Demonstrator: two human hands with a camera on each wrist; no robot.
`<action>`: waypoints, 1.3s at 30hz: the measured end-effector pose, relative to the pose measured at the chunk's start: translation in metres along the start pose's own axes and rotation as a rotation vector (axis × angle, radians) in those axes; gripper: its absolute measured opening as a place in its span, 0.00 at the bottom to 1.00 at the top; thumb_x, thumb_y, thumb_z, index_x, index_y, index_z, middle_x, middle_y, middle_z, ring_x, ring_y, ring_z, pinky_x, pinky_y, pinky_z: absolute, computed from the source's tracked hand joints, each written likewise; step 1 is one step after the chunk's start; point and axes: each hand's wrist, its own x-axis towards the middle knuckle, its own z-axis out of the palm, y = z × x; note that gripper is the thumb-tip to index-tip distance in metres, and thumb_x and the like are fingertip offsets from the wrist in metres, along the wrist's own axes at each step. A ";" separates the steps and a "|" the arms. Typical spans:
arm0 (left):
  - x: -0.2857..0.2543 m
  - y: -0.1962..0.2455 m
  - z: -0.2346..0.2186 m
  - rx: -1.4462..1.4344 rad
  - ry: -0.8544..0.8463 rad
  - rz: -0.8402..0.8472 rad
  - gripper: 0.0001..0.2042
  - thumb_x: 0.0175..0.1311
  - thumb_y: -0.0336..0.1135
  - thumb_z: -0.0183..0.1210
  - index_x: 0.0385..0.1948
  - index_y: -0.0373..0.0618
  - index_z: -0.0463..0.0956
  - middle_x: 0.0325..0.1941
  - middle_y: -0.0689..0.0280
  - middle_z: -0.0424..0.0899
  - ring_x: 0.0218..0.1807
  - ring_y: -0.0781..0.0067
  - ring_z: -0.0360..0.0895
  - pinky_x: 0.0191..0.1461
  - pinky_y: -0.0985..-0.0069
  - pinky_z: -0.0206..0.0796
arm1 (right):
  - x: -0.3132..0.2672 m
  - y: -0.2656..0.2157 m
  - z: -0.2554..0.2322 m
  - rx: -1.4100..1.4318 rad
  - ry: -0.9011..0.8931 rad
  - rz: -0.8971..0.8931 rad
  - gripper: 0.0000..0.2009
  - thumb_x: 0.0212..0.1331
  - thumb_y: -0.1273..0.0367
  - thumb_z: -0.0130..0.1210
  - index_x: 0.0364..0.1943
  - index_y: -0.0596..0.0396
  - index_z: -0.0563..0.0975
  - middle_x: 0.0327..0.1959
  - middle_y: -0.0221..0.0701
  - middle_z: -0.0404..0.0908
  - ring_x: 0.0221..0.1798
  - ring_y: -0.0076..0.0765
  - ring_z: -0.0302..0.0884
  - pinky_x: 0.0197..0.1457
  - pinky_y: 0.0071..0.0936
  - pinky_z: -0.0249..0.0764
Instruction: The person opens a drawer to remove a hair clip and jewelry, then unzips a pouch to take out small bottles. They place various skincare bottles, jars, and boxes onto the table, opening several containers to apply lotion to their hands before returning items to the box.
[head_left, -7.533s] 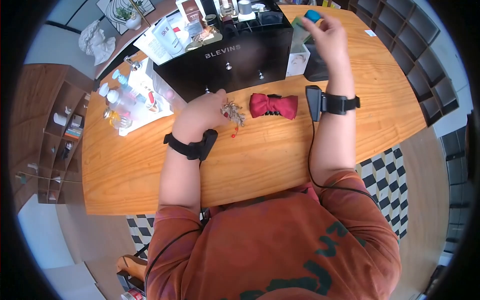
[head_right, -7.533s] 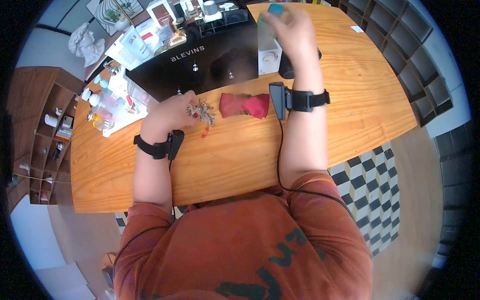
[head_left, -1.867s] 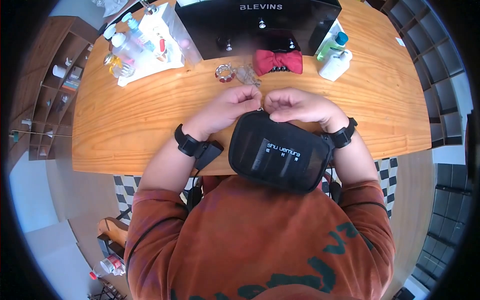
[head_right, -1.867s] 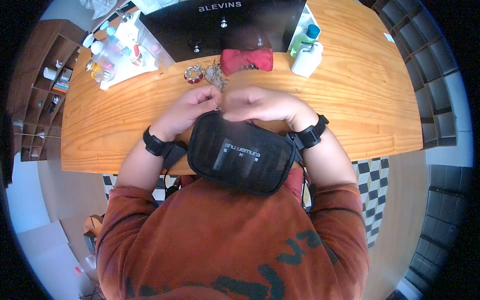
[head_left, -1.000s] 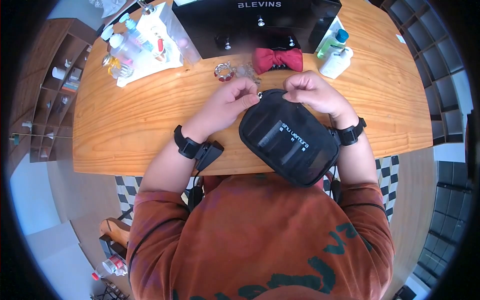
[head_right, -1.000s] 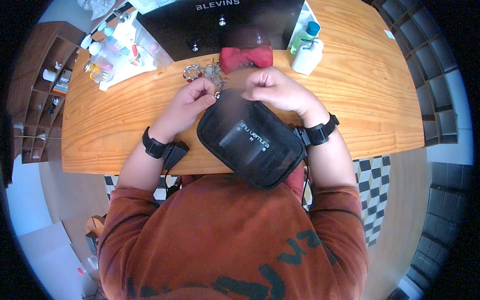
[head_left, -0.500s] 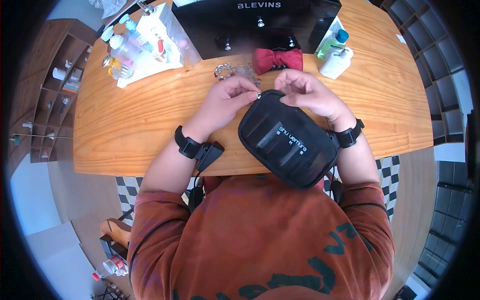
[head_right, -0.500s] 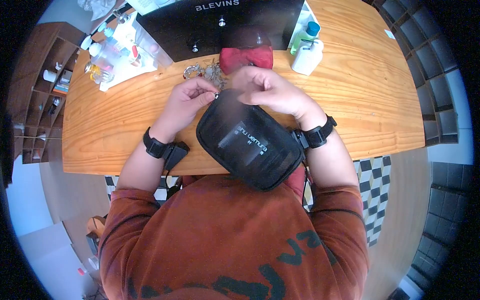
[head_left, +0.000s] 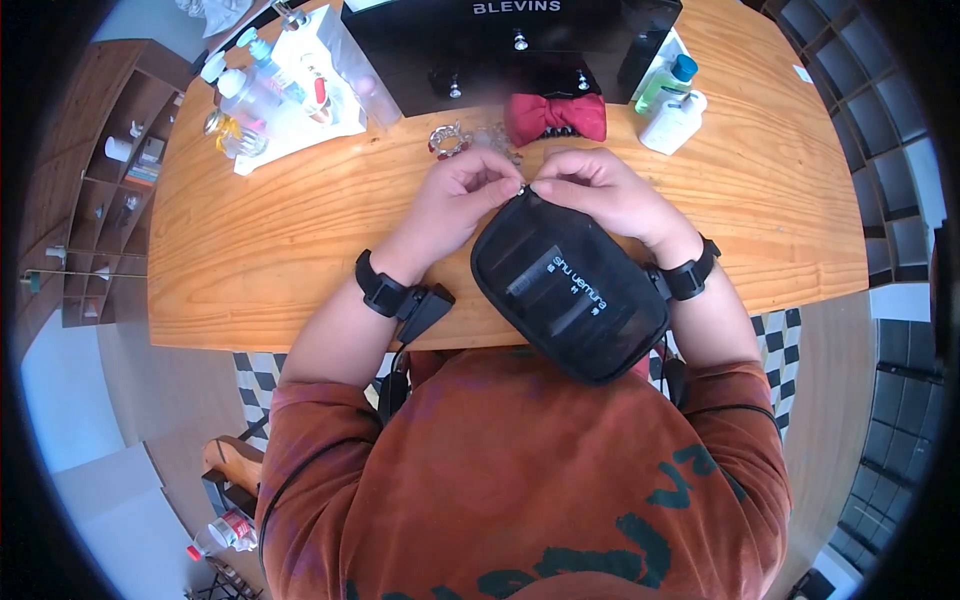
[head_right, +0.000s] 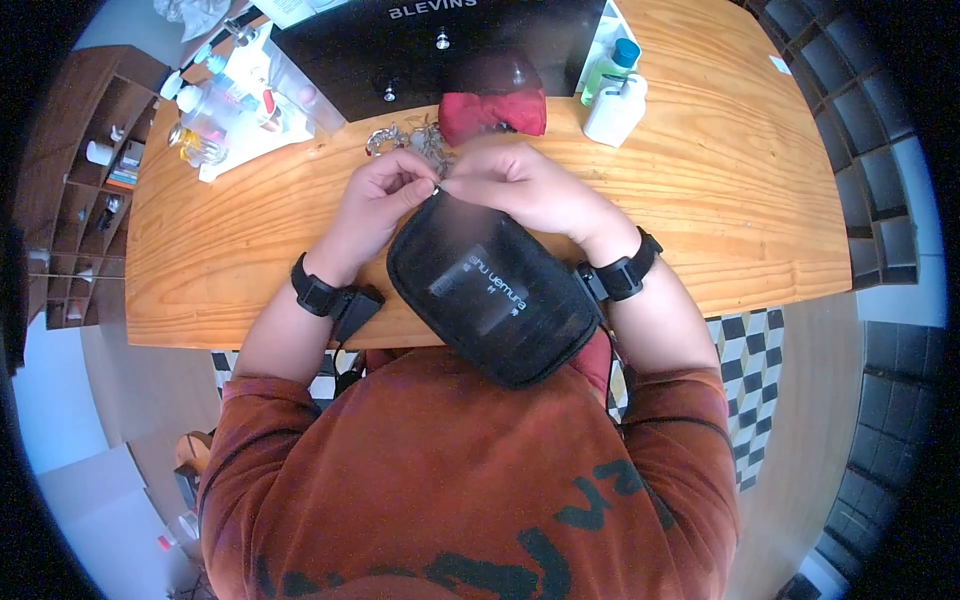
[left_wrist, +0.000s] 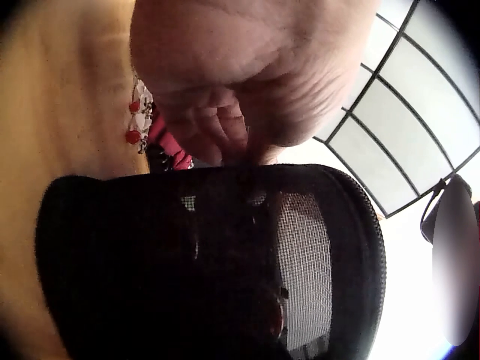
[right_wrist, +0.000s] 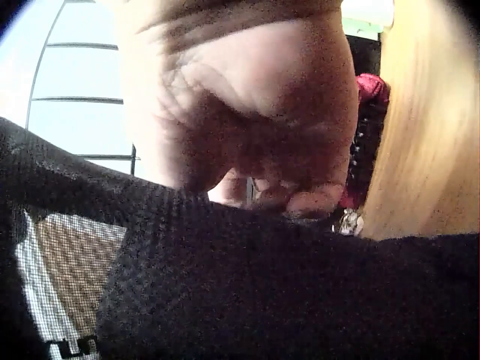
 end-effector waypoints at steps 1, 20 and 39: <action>0.000 0.002 0.000 0.012 -0.018 -0.007 0.06 0.72 0.32 0.63 0.41 0.40 0.79 0.42 0.71 0.81 0.45 0.82 0.77 0.53 0.81 0.69 | 0.002 0.003 0.000 -0.080 0.002 -0.104 0.08 0.70 0.69 0.60 0.35 0.60 0.82 0.32 0.25 0.79 0.38 0.23 0.76 0.45 0.26 0.72; -0.003 0.007 -0.004 0.059 -0.030 -0.013 0.05 0.72 0.32 0.62 0.39 0.40 0.79 0.40 0.70 0.81 0.44 0.80 0.77 0.52 0.80 0.69 | 0.001 -0.004 0.003 -0.155 0.107 -0.198 0.08 0.68 0.72 0.60 0.31 0.62 0.80 0.30 0.28 0.75 0.38 0.27 0.74 0.45 0.28 0.70; 0.004 -0.006 -0.004 -0.069 -0.048 -0.097 0.05 0.73 0.34 0.61 0.40 0.44 0.77 0.41 0.73 0.80 0.44 0.83 0.76 0.51 0.82 0.69 | 0.003 0.004 0.008 -0.191 0.053 -0.151 0.09 0.67 0.71 0.59 0.30 0.62 0.81 0.30 0.26 0.76 0.37 0.25 0.74 0.43 0.26 0.69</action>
